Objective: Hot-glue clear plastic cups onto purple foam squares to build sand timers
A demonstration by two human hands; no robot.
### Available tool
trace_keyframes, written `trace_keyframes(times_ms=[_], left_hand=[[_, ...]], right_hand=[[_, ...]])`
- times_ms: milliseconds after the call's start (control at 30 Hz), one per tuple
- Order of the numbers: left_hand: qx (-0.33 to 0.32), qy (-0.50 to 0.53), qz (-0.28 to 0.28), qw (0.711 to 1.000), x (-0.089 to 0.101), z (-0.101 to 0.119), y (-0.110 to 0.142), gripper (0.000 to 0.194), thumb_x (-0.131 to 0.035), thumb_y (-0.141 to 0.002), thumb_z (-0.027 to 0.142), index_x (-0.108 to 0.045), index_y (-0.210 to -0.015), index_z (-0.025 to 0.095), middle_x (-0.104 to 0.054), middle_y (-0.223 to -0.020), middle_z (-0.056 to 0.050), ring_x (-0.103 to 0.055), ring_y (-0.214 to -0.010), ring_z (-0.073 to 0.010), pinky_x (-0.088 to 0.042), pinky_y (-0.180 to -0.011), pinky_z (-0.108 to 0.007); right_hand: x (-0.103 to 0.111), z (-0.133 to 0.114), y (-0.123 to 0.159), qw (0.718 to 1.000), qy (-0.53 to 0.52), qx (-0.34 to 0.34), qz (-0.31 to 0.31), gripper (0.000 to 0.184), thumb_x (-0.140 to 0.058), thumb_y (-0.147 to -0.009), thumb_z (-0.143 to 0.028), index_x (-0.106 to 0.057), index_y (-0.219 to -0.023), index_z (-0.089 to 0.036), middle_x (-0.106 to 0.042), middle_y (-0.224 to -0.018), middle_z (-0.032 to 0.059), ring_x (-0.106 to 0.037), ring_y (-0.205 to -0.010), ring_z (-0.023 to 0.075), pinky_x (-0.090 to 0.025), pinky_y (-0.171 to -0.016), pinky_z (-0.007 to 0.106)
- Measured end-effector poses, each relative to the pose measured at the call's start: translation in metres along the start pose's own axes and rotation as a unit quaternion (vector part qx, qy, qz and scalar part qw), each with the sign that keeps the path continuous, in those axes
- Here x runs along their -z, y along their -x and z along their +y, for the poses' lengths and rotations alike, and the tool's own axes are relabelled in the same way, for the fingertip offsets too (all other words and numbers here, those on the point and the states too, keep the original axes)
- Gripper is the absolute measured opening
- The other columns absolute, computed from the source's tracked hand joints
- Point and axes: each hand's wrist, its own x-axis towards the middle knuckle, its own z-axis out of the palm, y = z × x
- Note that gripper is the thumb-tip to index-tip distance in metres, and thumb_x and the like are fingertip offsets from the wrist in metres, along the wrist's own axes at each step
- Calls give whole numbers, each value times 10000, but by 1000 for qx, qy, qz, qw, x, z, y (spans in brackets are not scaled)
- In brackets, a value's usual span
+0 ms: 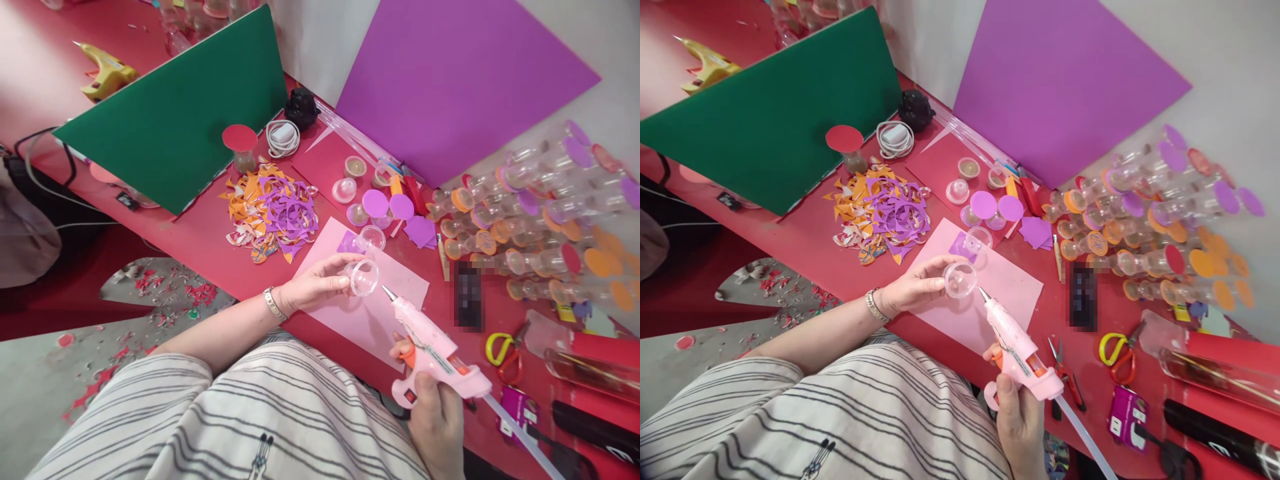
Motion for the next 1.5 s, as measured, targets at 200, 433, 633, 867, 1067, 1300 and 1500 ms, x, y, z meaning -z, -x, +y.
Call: trace_keyframes(times_ms=[200, 433, 633, 867, 1067, 1300, 1500], left_hand=[[-3, 8, -1, 1000, 0, -1, -1, 442, -894, -700, 336, -732, -1102, 253, -714, -1079, -67, -669, -922, -156, -527, -740, -222], [-4, -1, 13, 1000, 1, -3, -1, 431, -887, -708, 342, -714, -1083, 220, -711, -1075, -70, -668, -904, -157, -525, -788, -250], [-4, -12, 11, 1000, 2, -2, 0, 437, -885, -704, 367, -718, -1081, 222, -708, -1067, -57, -657, -905, -160, -510, -804, -265], [-4, -12, 6, 1000, 1, -1, 0, 433, -883, -706, 376, -721, -1080, 229, -702, -1063, -54, -655, -915, -164, -511, -815, -273], [-5, -7, 6, 1000, 1, -1, -1, 419, -892, -695, 373, -732, -1056, 234, -702, -1043, -45, -649, -900, -154, -510, -801, -263], [-6, -13, 3, 1000, 2, -1, -1, 417, -884, -704, 384, -729, -1061, 235, -699, -1050, -44, -651, -908, -159, -508, -815, -277], [-8, -17, 6, 1000, 1, 0, -1, 437, -887, -696, 392, -722, -1067, 229, -701, -1042, -54, -647, -883, -158, -500, -796, -270]], right_hand=[[-3, -10, -1, 1000, 5, -14, -8, 338, -653, -859, -508, -723, -843, -178, -742, -738, 63, -581, -507, 141, -469, -464, 253], [-4, -13, -4, 999, 25, 13, -16, 336, -615, -882, -492, -719, -855, -174, -747, -796, 84, -623, -573, 163, -489, -504, 275], [-2, -12, -8, 998, 33, 42, -31, 358, -596, -891, -502, -740, -803, -186, -756, -796, 89, -705, -765, 222, -550, -661, 324], [-5, -19, -10, 999, 30, 31, -30, 401, -606, -886, -546, -746, -780, -185, -763, -765, 89, -723, -747, 219, -566, -668, 325], [-4, -17, -6, 999, 26, -14, -20, 432, -639, -844, -606, -740, -782, -190, -753, -746, 86, -707, -719, 208, -544, -591, 283], [-9, -24, -8, 999, 39, -27, -11, 489, -644, -813, -667, -725, -774, -186, -729, -672, 73, -646, -565, 169, -467, -430, 235], [-7, -24, -7, 998, 53, -18, -15, 475, -631, -838, -651, -718, -792, -185, -730, -681, 69, -657, -574, 162, -495, -452, 232]])
